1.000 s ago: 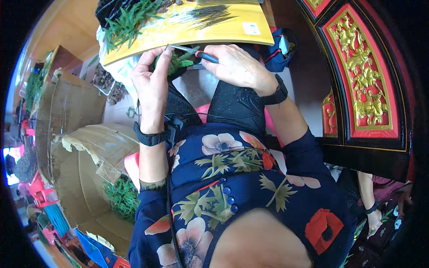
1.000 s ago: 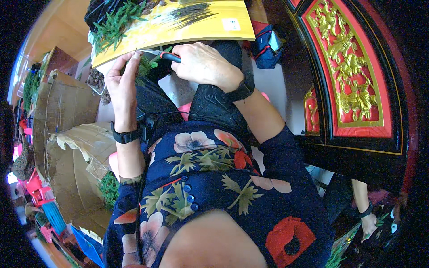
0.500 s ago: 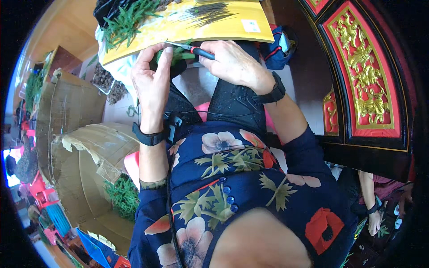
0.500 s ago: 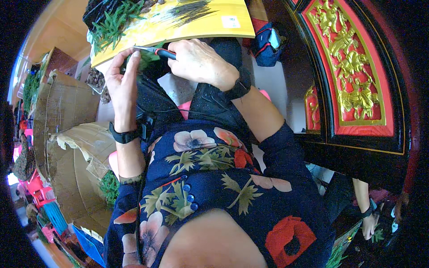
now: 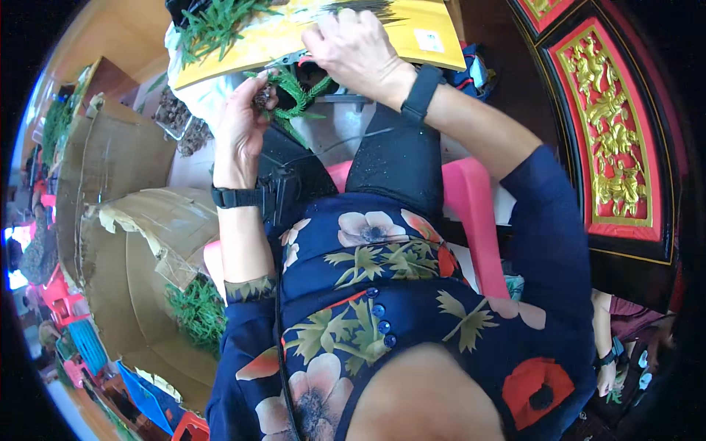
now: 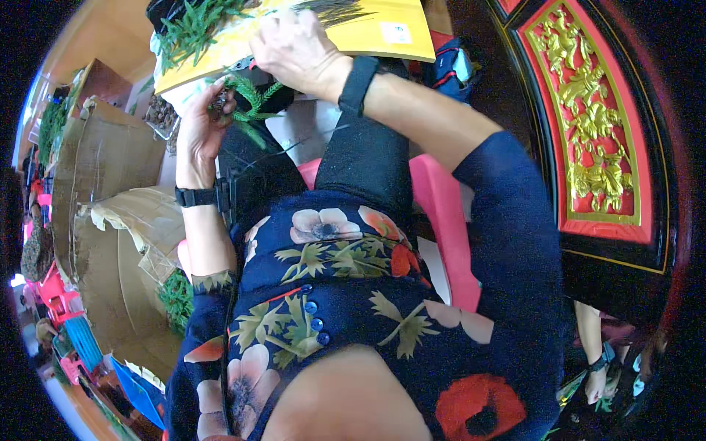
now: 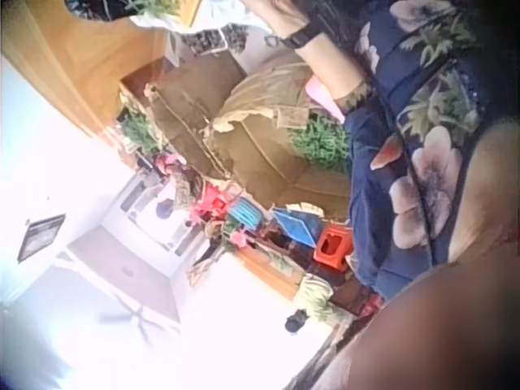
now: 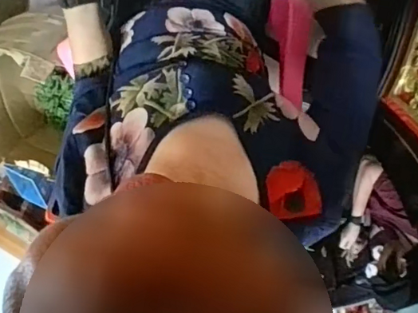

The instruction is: Assembling small artificial plant decorations using green sprigs and wire components.

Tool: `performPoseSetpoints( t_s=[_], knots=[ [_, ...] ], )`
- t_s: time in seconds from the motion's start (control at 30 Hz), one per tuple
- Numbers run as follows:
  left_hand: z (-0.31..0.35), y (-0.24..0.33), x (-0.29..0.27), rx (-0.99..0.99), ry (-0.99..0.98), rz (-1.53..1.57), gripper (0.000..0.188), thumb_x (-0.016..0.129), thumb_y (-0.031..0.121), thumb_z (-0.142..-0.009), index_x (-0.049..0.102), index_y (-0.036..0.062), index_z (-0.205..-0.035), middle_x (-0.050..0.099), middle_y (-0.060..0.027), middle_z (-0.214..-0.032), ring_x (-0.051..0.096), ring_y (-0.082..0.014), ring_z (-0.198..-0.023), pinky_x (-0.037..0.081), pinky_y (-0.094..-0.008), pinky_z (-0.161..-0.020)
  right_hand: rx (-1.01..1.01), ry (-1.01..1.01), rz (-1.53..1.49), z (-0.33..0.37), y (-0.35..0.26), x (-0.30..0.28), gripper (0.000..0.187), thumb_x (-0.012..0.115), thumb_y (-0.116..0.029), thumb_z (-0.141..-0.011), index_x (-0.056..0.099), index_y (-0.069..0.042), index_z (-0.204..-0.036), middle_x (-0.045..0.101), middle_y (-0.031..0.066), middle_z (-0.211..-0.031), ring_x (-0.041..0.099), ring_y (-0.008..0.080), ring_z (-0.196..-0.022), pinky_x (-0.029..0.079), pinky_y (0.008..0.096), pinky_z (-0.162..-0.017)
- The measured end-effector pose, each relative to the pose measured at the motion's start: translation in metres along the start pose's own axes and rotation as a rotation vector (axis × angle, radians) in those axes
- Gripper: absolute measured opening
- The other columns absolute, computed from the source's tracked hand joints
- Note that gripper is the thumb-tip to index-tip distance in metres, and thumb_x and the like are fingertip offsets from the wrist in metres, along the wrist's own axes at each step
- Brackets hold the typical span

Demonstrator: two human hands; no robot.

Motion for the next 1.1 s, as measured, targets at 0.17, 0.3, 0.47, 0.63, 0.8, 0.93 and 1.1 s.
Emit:
performPoseSetpoints(
  t_s=[0.17, 0.3, 0.47, 0.63, 0.8, 0.93, 1.1],
  knots=[
    [-0.013, -0.018, -0.017, 0.046, -0.006, 0.020, 0.020, 0.057, 0.020, -0.087, 0.062, 0.0042, -0.098, 0.058, -0.0008, -0.072, 0.050, -0.0085, -0.059, 0.031, -0.0189, -0.046, -0.031, 0.009, -0.028, -0.018, -0.003, -0.006, 0.021, 0.059, -0.015, -0.067, 0.062, -0.003, -0.085, 0.060, 0.0132, -0.082, 0.059, 0.0288, -0.076, 0.046, 0.0391, -0.067],
    [-0.009, -0.009, -0.009, 0.156, 0.067, 0.038, 0.016, 0.055, 0.017, -0.088, 0.062, 0.0051, -0.096, 0.055, 0.0014, -0.071, 0.046, -0.0077, -0.060, 0.031, -0.0195, -0.050, -0.049, 0.019, -0.034, -0.021, -0.002, -0.009, 0.022, 0.060, -0.014, -0.067, 0.061, -0.004, -0.085, 0.058, 0.0107, -0.079, 0.056, 0.0260, -0.078, 0.043, 0.0360, -0.071],
    [0.000, -0.001, 0.000, 0.303, 0.087, 0.000, 0.011, 0.053, 0.015, -0.089, 0.061, 0.0078, -0.090, 0.052, 0.0041, -0.070, 0.042, -0.0059, -0.061, 0.030, -0.0199, -0.055, 0.289, -0.341, -0.523, -0.004, 0.015, -0.010, 0.025, 0.056, -0.017, -0.072, 0.062, -0.003, -0.092, 0.060, 0.0163, -0.071, 0.063, 0.0276, -0.073, 0.048, 0.0364, -0.060],
    [0.010, 0.003, 0.016, 0.311, 0.034, -0.058, 0.011, 0.053, 0.018, -0.090, 0.060, 0.0095, -0.087, 0.052, 0.0047, -0.070, 0.042, -0.0049, -0.061, 0.030, -0.0200, -0.056, 0.367, -0.562, -0.976, 0.016, 0.018, 0.020, 0.027, 0.054, -0.017, -0.076, 0.064, 0.000, -0.095, 0.059, 0.0146, -0.069, 0.060, 0.0218, -0.067, 0.047, 0.0327, -0.060],
    [0.000, 0.002, 0.002, 0.324, 0.009, -0.126, 0.012, 0.055, 0.018, -0.090, 0.059, 0.0076, -0.092, 0.055, 0.0032, -0.079, 0.046, -0.0054, -0.070, 0.034, -0.0204, -0.063, 0.607, -0.794, -1.174, 0.010, 0.015, -0.011, 0.022, 0.054, -0.011, -0.071, 0.063, -0.001, -0.088, 0.063, 0.0130, -0.079, 0.059, 0.0228, -0.077, 0.046, 0.0331, -0.069],
    [-0.010, 0.002, 0.000, 0.301, -0.076, -0.162, 0.019, 0.055, 0.015, -0.090, 0.059, 0.0021, -0.103, 0.061, -0.0021, -0.094, 0.055, -0.0090, -0.085, 0.042, -0.0219, -0.077, 0.594, -0.631, -0.989, 0.024, 0.010, -0.011, 0.025, 0.053, -0.015, -0.075, 0.064, 0.000, -0.093, 0.065, 0.0161, -0.080, 0.060, 0.0222, -0.076, 0.047, 0.0315, -0.068],
    [0.006, 0.009, 0.017, 0.325, -0.057, -0.312, 0.015, 0.055, 0.019, -0.090, 0.061, 0.0079, -0.097, 0.055, 0.0044, -0.080, 0.046, -0.0049, -0.071, 0.033, -0.0200, -0.064, 0.574, -0.633, -1.300, 0.040, 0.012, 0.010, 0.026, 0.054, -0.015, -0.074, 0.065, -0.001, -0.094, 0.065, 0.0144, -0.080, 0.060, 0.0222, -0.075, 0.047, 0.0312, -0.068]
  ],
)
Point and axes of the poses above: each hand's wrist, its own z-axis away from the middle knuckle, its own x-axis out of the palm, y = z × x, the point moved 3 cm from there along -z, towards the middle knuckle
